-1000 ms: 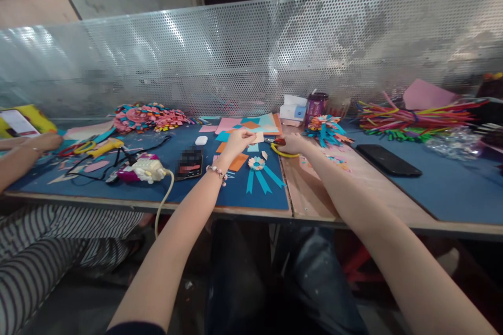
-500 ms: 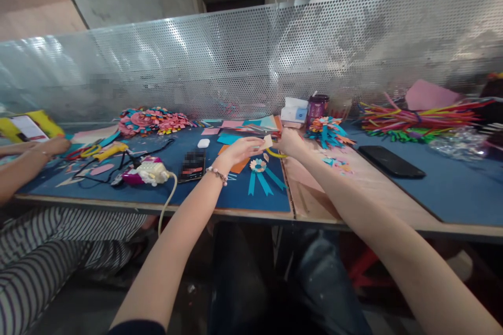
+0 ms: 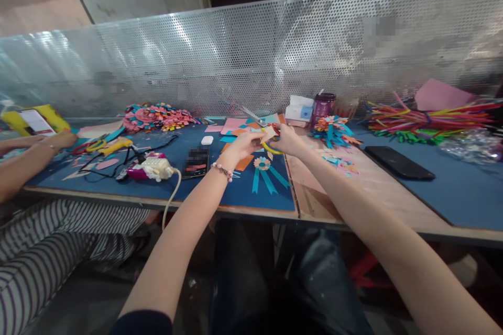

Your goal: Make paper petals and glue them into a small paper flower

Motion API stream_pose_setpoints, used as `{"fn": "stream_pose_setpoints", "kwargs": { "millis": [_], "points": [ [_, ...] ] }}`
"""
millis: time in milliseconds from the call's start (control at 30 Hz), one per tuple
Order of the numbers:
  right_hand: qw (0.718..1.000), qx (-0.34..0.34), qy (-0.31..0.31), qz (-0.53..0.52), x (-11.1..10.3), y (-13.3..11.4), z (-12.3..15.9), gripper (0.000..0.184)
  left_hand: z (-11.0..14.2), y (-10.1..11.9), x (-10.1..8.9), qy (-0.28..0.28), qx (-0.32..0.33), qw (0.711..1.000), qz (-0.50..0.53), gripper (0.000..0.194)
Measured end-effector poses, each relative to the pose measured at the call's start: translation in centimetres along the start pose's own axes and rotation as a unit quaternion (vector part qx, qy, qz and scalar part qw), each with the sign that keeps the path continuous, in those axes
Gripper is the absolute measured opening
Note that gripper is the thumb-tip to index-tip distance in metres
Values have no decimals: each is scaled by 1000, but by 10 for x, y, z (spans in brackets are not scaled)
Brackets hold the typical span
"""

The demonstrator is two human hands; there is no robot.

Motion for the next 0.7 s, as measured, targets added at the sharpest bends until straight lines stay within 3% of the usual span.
{"fn": "stream_pose_setpoints", "kwargs": {
  "millis": [167, 400, 567, 700],
  "points": [
    [999, -46, 18, 21, -4, 3, -1, 57, 9, 10, 9, -28, -14, 999, 14, 7],
    [997, -41, -28, 56, -1, 19, 3, 67, 15, 8, 17, -68, -60, 996, -9, 16],
    [994, -78, -24, 73, -5, 14, 2, 61, 16, 12, 18, -69, -49, 996, -9, 16],
    [996, -43, -32, 68, -12, 14, 2, 62, 16, 10, 15, -81, -74, 994, -16, 17]
  ]
}}
Point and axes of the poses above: each hand's wrist, its own z-axis away from the middle knuckle, its own x-axis out of the palm, y = z × x, the point moved 4 cm from there along -z, towards the middle knuckle, and after that the axes turned 6 degrees about -y, right-handed, at the moved point
